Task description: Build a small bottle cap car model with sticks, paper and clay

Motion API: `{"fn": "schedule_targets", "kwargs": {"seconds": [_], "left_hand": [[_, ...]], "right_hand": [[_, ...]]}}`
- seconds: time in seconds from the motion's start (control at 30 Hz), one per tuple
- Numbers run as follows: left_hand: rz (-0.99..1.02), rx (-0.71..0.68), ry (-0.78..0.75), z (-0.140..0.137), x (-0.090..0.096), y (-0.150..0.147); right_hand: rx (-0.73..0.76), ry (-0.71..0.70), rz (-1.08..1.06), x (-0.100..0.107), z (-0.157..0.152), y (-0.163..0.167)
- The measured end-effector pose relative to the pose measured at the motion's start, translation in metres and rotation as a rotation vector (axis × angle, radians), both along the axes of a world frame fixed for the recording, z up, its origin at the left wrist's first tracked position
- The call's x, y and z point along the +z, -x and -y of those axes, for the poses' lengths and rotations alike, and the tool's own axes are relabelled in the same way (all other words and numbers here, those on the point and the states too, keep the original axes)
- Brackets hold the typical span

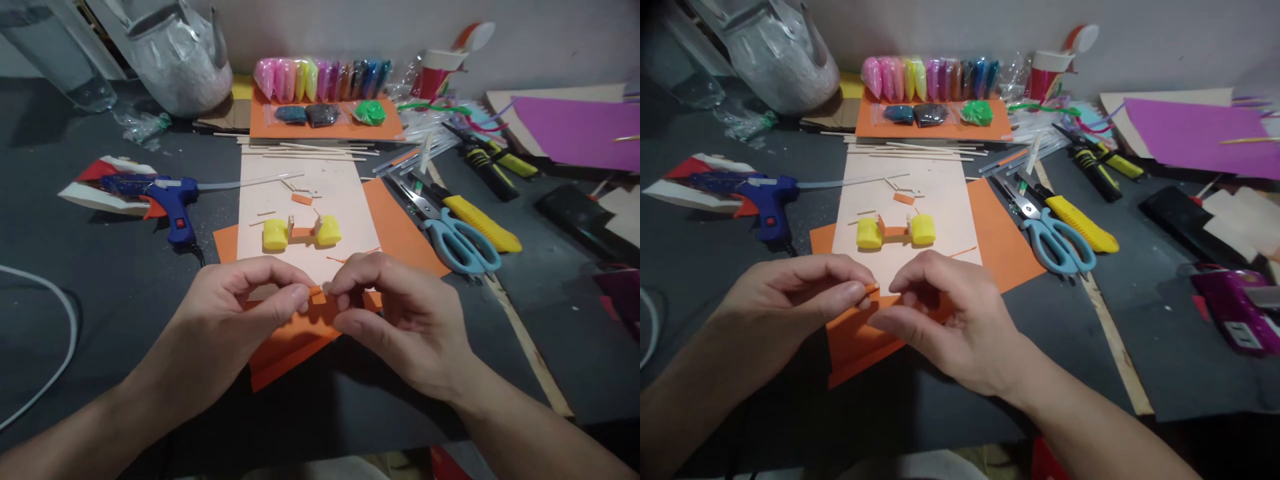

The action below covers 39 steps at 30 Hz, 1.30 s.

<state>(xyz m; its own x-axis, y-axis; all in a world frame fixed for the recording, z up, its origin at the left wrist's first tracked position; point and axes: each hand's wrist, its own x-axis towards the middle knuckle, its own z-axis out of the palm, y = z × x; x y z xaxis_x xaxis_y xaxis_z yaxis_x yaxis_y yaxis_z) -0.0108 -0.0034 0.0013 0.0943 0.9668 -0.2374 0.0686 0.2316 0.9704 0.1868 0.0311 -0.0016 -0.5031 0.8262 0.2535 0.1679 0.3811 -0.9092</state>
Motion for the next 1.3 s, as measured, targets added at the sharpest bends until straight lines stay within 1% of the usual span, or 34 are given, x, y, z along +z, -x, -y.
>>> {"fn": "schedule_targets", "kwargs": {"seconds": [0.1,0.17,0.3,0.4,0.47,0.6,0.67,0.77,0.83,0.87,0.9,0.93,1.0,1.07,1.1,1.13,1.17,1.23,1.3], "left_hand": [[-0.040,0.013,-0.011,0.000,0.003,-0.004],[0.017,0.018,0.025,0.000,0.003,-0.006],[0.196,0.050,0.138,-0.001,-0.002,-0.007],[0.261,0.074,0.162,-0.005,-0.005,-0.006],[0.279,0.086,0.169,-0.007,-0.005,-0.006],[0.351,0.152,0.182,-0.011,-0.002,-0.008],[0.410,0.201,0.147,-0.014,0.002,-0.007],[0.517,0.321,-0.016,-0.020,0.010,-0.001],[0.562,0.404,-0.137,-0.022,0.017,0.007],[0.574,0.444,-0.192,-0.023,0.020,0.011],[0.580,0.480,-0.242,-0.023,0.024,0.017],[0.588,0.515,-0.290,-0.023,0.027,0.022],[0.586,0.599,-0.408,-0.023,0.033,0.033],[0.555,0.698,-0.537,-0.024,0.038,0.043],[0.538,0.746,-0.592,-0.026,0.040,0.047],[0.524,0.789,-0.635,-0.028,0.041,0.052],[0.518,0.826,-0.663,-0.031,0.041,0.056],[0.530,0.891,-0.682,-0.038,0.041,0.067],[0.543,0.970,-0.687,-0.044,0.040,0.080]], "right_hand": [[-0.011,0.088,0.036,0.001,0.003,0.004],[-0.010,0.105,0.049,0.001,0.004,0.006],[-0.024,0.162,0.019,0.002,0.002,0.004],[-0.053,0.226,-0.024,0.004,0.000,0.000],[-0.100,0.217,-0.018,0.006,-0.002,-0.002],[-0.196,0.101,0.061,0.004,-0.004,-0.007],[-0.224,0.060,0.088,0.001,-0.006,-0.009],[-0.335,-0.052,0.087,0.003,-0.009,-0.014],[-0.451,-0.123,0.096,0.013,-0.010,-0.019],[-0.484,-0.157,0.105,0.021,-0.010,-0.020],[-0.495,-0.186,0.116,0.030,-0.009,-0.019],[-0.474,-0.204,0.130,0.040,-0.009,-0.015],[-0.367,-0.191,0.160,0.058,-0.010,0.003],[-0.216,-0.090,0.192,0.067,-0.015,0.035],[-0.135,-0.039,0.214,0.068,-0.020,0.055],[-0.062,-0.013,0.278,0.066,-0.025,0.076],[-0.007,0.006,0.427,0.062,-0.031,0.097],[0.008,-0.003,0.545,0.050,-0.043,0.137],[0.022,-0.027,0.656,0.039,-0.052,0.167]]}}
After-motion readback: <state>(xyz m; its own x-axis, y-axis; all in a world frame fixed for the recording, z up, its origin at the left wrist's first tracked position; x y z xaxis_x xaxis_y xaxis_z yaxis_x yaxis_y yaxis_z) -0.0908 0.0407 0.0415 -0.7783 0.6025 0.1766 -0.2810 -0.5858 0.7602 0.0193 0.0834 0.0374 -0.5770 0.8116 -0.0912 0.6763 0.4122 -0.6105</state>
